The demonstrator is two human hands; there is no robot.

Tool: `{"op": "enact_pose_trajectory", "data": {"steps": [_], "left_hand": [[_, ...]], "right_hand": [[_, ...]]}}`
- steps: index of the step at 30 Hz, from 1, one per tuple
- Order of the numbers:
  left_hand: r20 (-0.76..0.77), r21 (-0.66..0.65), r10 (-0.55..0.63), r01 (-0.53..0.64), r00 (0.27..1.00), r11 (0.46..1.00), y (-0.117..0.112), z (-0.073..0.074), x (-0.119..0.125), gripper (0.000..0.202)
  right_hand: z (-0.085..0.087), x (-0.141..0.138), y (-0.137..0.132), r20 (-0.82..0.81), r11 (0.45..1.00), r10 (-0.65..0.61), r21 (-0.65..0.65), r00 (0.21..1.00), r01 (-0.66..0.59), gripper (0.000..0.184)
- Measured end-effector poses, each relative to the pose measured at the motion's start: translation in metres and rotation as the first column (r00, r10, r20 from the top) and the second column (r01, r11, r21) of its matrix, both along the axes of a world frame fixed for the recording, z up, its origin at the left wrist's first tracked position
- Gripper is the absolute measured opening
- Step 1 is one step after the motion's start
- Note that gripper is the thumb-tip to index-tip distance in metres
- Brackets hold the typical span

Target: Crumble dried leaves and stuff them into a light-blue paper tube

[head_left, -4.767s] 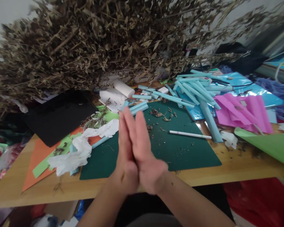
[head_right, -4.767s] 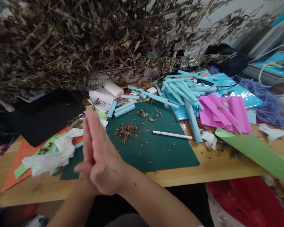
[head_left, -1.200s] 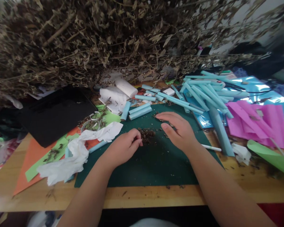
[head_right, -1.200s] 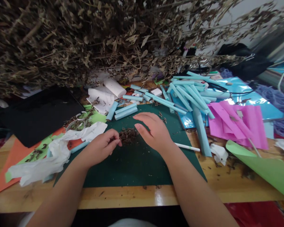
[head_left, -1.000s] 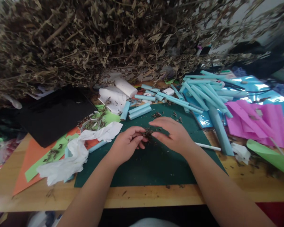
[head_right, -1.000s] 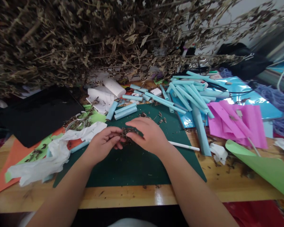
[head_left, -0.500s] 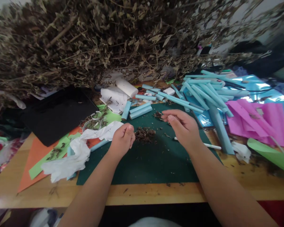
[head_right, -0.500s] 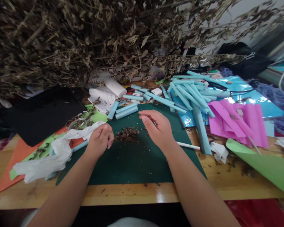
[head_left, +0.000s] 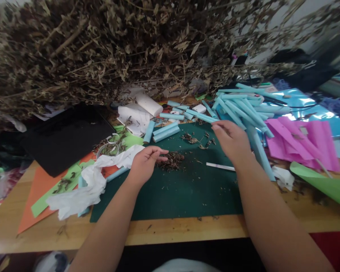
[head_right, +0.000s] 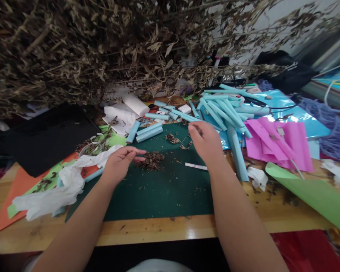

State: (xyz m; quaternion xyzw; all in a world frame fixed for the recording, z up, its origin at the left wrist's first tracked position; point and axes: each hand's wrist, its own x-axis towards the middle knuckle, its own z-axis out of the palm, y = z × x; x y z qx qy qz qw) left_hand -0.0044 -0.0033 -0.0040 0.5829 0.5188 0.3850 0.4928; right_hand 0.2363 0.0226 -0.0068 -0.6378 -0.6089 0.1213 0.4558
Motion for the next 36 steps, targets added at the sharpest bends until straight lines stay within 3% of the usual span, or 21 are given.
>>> {"op": "enact_pose_trajectory", "data": {"steps": [4,9,12,16,20,24,29,33,36], "left_hand": [[-0.101,0.090,0.051,-0.042,0.994,0.995,-0.001,0.000,-0.003,0.026],[-0.397,0.223,0.144,-0.057,0.906,0.973,-0.002,-0.001,-0.006,0.043],[-0.481,0.313,0.130,0.031,0.867,0.949,0.001,-0.005,-0.005,0.030],[-0.507,0.438,0.058,0.199,0.860,0.876,0.004,-0.008,-0.003,0.008],[-0.561,0.358,0.026,0.214,0.827,0.909,0.003,-0.007,-0.004,0.019],[-0.663,0.330,0.102,0.167,0.742,0.929,0.003,-0.006,-0.005,0.039],[-0.707,0.382,0.061,0.308,0.704,0.872,0.006,-0.005,-0.001,0.019],[-0.711,0.310,-0.009,0.326,0.703,0.893,0.006,-0.005,0.002,0.010],[-0.712,0.321,0.024,0.295,0.701,0.900,0.005,-0.005,0.001,0.015]], "right_hand": [[-0.008,0.009,0.005,0.407,0.982,0.071,-0.186,0.911,0.006,0.025],[-0.010,0.008,0.003,0.556,0.934,0.198,-0.356,0.808,0.016,0.023],[-0.010,0.006,0.002,0.575,0.907,0.264,-0.421,0.774,0.003,0.020],[-0.011,0.002,0.001,0.588,0.900,0.300,-0.436,0.751,-0.018,0.015],[-0.011,0.000,0.000,0.592,0.903,0.309,-0.428,0.744,-0.034,0.013],[-0.009,-0.002,0.001,0.541,0.902,0.335,-0.420,0.771,-0.097,0.015],[-0.008,-0.004,0.002,0.363,0.838,0.488,-0.449,0.794,-0.309,0.013],[-0.007,-0.008,0.000,0.372,0.847,0.483,-0.428,0.793,-0.315,0.012],[-0.005,-0.013,-0.001,0.367,0.839,0.495,-0.437,0.788,-0.324,0.011]]}}
